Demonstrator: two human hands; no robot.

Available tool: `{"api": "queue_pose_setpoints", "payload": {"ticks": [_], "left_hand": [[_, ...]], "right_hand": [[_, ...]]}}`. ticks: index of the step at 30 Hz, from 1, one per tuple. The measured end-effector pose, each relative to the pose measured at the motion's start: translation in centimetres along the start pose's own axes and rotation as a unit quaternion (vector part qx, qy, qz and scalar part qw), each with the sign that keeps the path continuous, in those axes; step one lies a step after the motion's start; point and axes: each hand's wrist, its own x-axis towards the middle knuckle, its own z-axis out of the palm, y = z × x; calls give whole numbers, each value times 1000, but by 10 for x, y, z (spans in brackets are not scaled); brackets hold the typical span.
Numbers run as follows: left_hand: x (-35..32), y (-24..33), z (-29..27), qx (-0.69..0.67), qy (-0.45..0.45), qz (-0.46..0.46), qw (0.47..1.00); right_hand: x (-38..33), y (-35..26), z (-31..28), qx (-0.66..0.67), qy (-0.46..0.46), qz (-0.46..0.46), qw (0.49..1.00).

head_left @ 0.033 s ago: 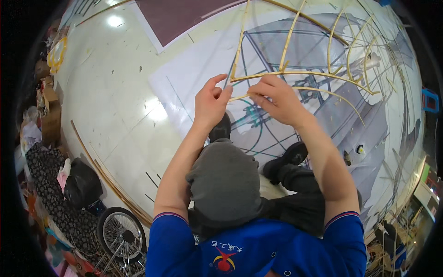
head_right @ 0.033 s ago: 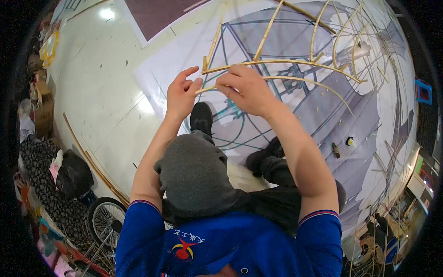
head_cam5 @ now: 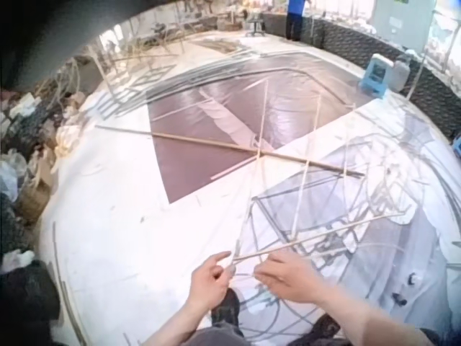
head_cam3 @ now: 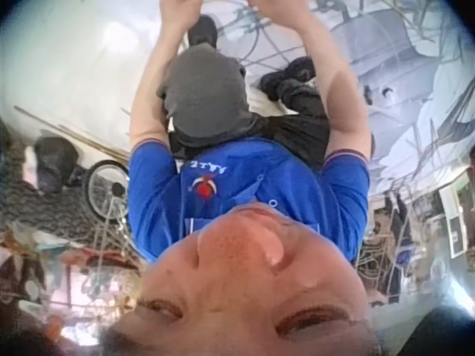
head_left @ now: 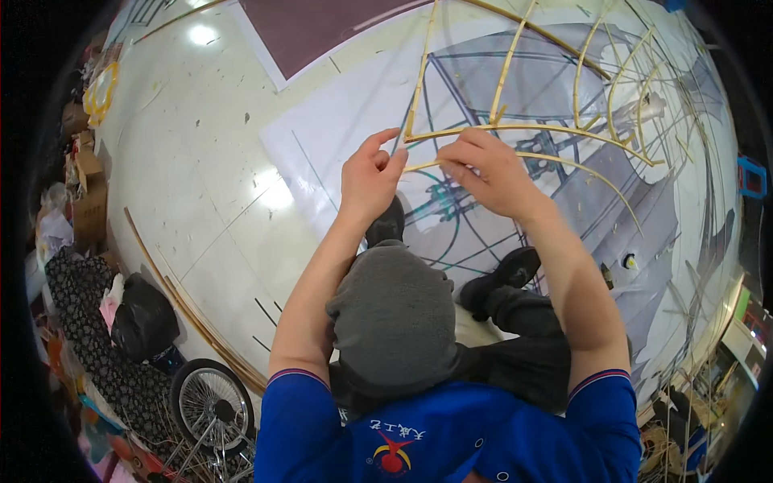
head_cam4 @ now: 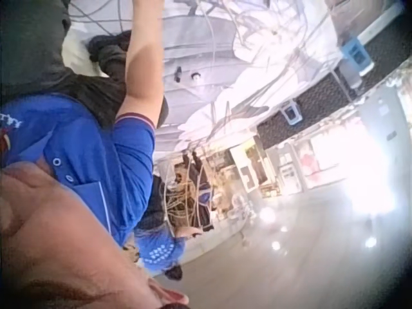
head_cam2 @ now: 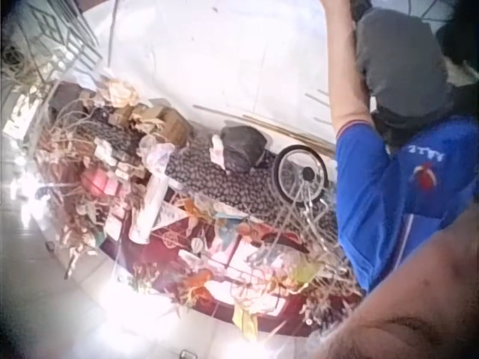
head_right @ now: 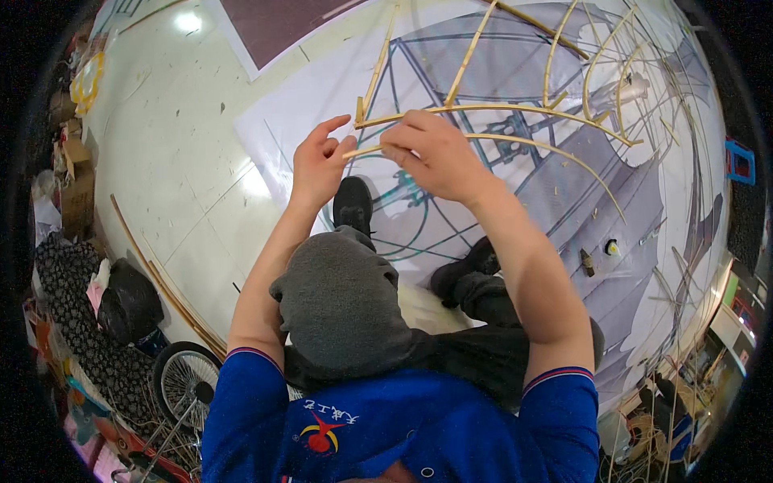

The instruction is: The person constructs a bamboo frame by shaping and aligning bamboo strips, applying glue to the joints from a bottle, and tying thread around the connections.

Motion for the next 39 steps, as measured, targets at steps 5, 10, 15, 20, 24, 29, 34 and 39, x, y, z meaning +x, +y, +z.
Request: {"api": "queue_pose_setpoints", "payload": {"ticks": [5,10,15,20,24,29,34,39], "left_hand": [[2,3,1,51,7,-17,999],[3,1,3,42,35,2,999],[3,5,-1,24,15,-10,1000],[5,7,-4,31,13,-27,999],[6,7,-5,56,29,-13,998],[10,3,10,29,53,13,998],[9,-13,-8,58,65,18,996],[13,-1,-4,54,28,14,998]], "right_hand": [[7,4,-17,-117,-10,-29,993],[18,16,-5,-236,-40,-39,970],[23,27,4,-285,-41,-29,957],[25,30,15,-252,-21,-40,967],[24,31,21,-242,-8,-25,970],[23,45,13,-226,28,-48,973],[24,53,41,-177,100,-98,974],[15,58,37,-222,107,-114,962]]}}
